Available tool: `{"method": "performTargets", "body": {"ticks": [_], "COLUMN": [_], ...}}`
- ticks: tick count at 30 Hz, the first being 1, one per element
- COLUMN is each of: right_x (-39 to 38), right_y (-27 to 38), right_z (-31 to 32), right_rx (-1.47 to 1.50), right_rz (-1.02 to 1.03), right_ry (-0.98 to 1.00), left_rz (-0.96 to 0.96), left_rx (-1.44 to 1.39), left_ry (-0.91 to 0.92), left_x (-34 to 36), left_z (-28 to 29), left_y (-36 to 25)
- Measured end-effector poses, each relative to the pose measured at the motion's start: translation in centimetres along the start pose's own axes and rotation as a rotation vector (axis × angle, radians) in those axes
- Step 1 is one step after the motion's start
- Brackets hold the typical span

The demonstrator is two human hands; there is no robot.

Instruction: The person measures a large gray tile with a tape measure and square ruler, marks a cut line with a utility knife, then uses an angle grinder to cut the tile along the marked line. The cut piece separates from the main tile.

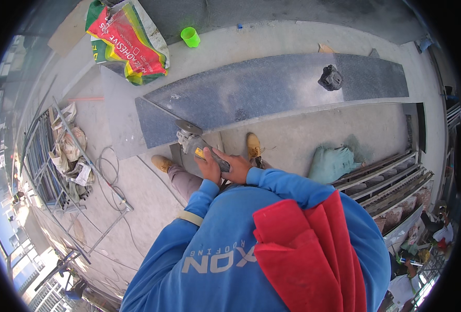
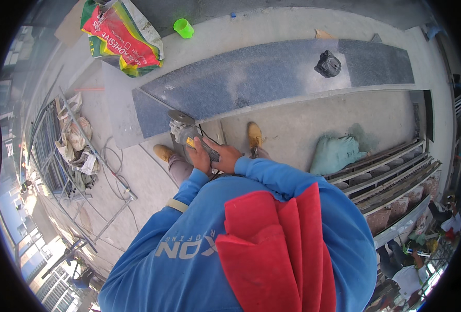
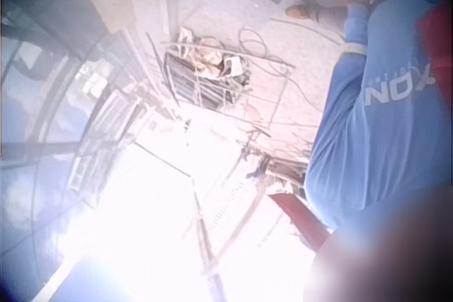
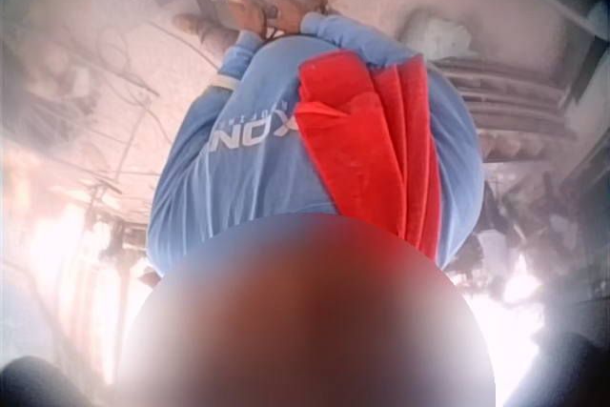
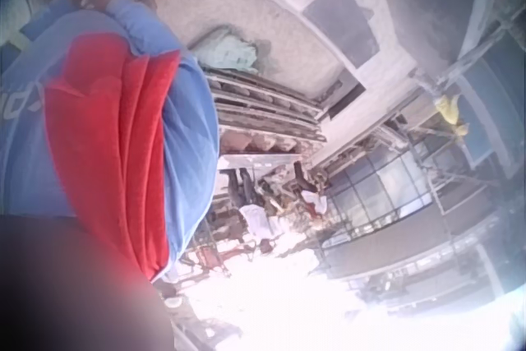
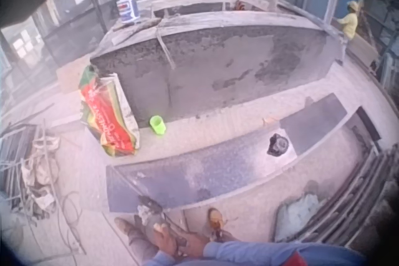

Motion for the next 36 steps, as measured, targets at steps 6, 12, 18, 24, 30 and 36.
{"method": "performTargets", "body": {"ticks": [6, 12, 18, 24, 30, 36], "right_x": [0.3, 0.5, 0.7, 0.0, -1.0, -1.7], "right_y": [0.1, 1.0, 2.8, 5.9, 7.2, 7.9], "right_z": [0.5, 0.5, -0.3, -0.7, -0.5, -2.0], "right_rx": [0.000, -0.001, 0.009, 0.102, 0.097, 0.198], "right_rz": [0.038, -0.002, 0.071, 0.208, 0.258, 0.161], "right_ry": [-0.030, 0.005, -0.061, -0.201, -0.333, -0.380], "left_rz": [0.029, 0.019, -0.110, 0.113, 0.236, 0.369], "left_rx": [-0.021, -0.058, -0.047, -0.426, -0.468, -0.469], "left_ry": [0.065, 0.043, 0.071, -0.113, -0.254, -0.363], "left_x": [0.3, 0.4, 0.7, 3.5, 15.0, 20.2], "left_z": [-0.2, 0.0, 2.0, 6.3, 12.8, 14.5], "left_y": [-1.0, -1.5, -2.8, -4.6, -6.8, -6.0]}}
Point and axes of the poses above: each hand's wrist, its own x-axis towards the middle knuckle, its own z-axis out of the back of the hand, y = z × x, the point moved 1 cm from there along x, towards the middle knuckle, and after that the axes turned 12 degrees about -x, right-handed, at the moved point
